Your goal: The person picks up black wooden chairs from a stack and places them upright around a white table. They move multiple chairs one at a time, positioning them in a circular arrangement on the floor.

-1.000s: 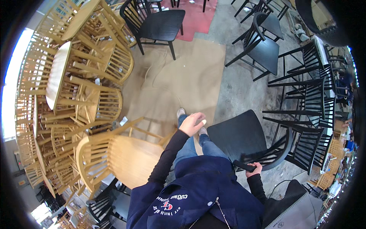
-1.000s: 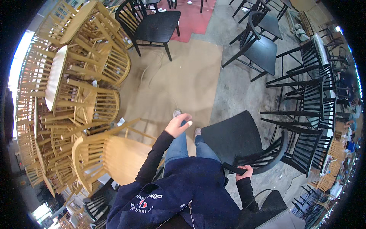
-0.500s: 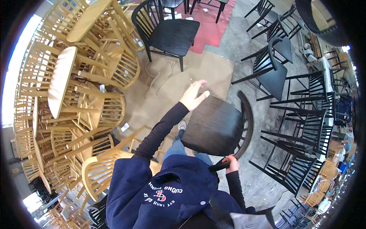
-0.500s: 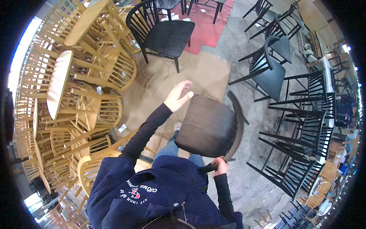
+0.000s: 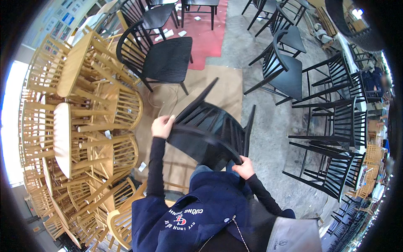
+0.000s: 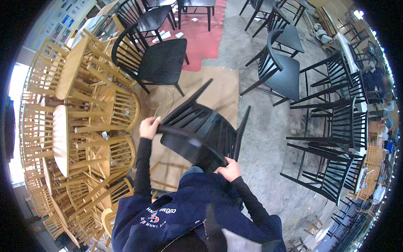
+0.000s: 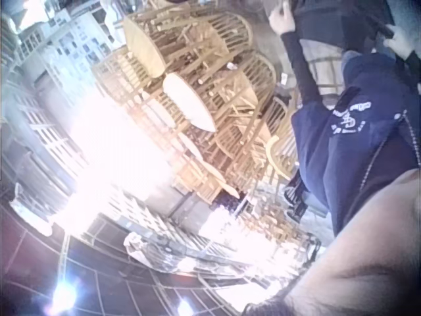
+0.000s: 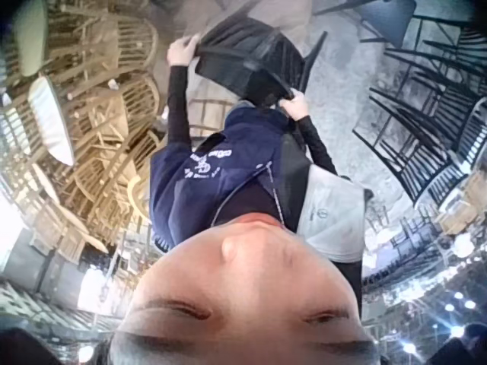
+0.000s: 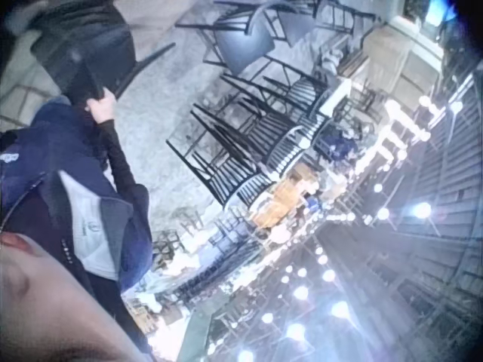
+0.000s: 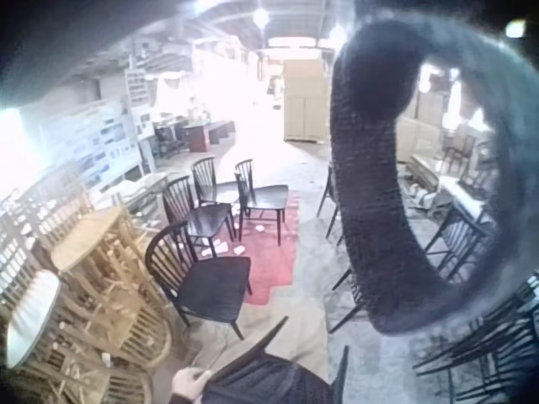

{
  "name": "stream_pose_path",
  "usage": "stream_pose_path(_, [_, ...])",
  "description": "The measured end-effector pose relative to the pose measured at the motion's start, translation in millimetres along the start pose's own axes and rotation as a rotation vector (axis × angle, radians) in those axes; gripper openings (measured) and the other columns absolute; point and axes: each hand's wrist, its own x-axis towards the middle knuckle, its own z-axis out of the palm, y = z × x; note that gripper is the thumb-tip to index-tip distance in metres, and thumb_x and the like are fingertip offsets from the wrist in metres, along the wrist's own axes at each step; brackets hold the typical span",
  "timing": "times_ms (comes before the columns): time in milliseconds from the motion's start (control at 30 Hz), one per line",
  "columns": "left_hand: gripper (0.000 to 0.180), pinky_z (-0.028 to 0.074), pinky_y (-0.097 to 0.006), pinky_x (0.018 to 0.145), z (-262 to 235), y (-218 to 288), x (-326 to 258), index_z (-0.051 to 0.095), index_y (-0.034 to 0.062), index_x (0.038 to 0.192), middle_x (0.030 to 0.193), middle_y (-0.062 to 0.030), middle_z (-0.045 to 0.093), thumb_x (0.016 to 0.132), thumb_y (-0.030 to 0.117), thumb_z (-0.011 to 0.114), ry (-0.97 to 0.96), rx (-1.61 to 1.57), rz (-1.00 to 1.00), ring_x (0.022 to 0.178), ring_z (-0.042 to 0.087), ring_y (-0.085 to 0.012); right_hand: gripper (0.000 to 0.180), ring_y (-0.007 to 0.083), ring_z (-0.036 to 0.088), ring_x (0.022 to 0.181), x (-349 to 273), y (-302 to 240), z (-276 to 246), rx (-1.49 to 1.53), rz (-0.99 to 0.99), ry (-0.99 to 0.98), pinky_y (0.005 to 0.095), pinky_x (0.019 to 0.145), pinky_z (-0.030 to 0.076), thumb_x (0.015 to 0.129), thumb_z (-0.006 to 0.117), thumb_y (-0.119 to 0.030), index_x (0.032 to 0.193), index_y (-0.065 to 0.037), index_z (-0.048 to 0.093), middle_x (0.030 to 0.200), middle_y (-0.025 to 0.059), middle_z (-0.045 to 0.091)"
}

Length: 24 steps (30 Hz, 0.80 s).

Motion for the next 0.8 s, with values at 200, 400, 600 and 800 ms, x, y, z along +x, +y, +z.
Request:
stream_pose_path(200, [0.048, 0.043, -0.033, 0.058, 10, -15, 4, 0.063, -0.0004, 0.07, 0.055, -0.0121, 0.057, 0.076, 0.045, 0.051, -0.219, 0.015, -0.15, 0.056, 0.057, -0.0223, 0.043, 0.0342, 0.058, 0.078, 62, -29, -53, -0.32, -0.13, -0.063, 0.0376, 0.072, 0.046, 0.053, 0.058, -0.018, 0.094, -0.002, 0.061, 0.077, 0.022, 0.059])
stream_pose_path(400, [0.049, 0.029, -0.028, 0.049, 63, 38, 33, 0.057, 0.0042, 0.058, 0.052, 0.0, 0.047, 0.073, 0.051, 0.055, -0.337, -0.492, -0.616, 0.05, 0.041, -0.0113, 0.034, 0.0342, 0.058, 0.074, 143, -56, -141, -0.402, -0.254, -0.072, 0.0403, 0.068, 0.046, 0.054, 0.059, -0.018, 0.087, -0.01, 0.064, 0.074, 0.0181, 0.06])
stream_pose_path(600, [0.046, 0.029, -0.027, 0.048, 93, 92, 111, 0.059, 0.0038, 0.06, 0.051, 0.0029, 0.046, 0.073, 0.047, 0.054, -0.258, -0.634, -0.509, 0.05, 0.041, -0.0089, 0.034, 0.0345, 0.058, 0.074, 247, -117, -228, -0.463, -0.441, 0.008, 0.0404, 0.066, 0.047, 0.053, 0.059, -0.018, 0.084, -0.006, 0.064, 0.075, 0.0185, 0.06])
stream_pose_path(800, [0.055, 0.04, -0.032, 0.059, 93, 117, 212, 0.065, 0.0031, 0.07, 0.06, -0.0125, 0.058, 0.071, 0.055, 0.048, -0.229, -0.341, -0.442, 0.061, 0.055, -0.0211, 0.042, 0.0335, 0.059, 0.077, 324, -184, -247, -0.582, -0.261, -0.164, 0.0357, 0.07, 0.047, 0.051, 0.056, -0.017, 0.09, -0.003, 0.063, 0.077, 0.0198, 0.06])
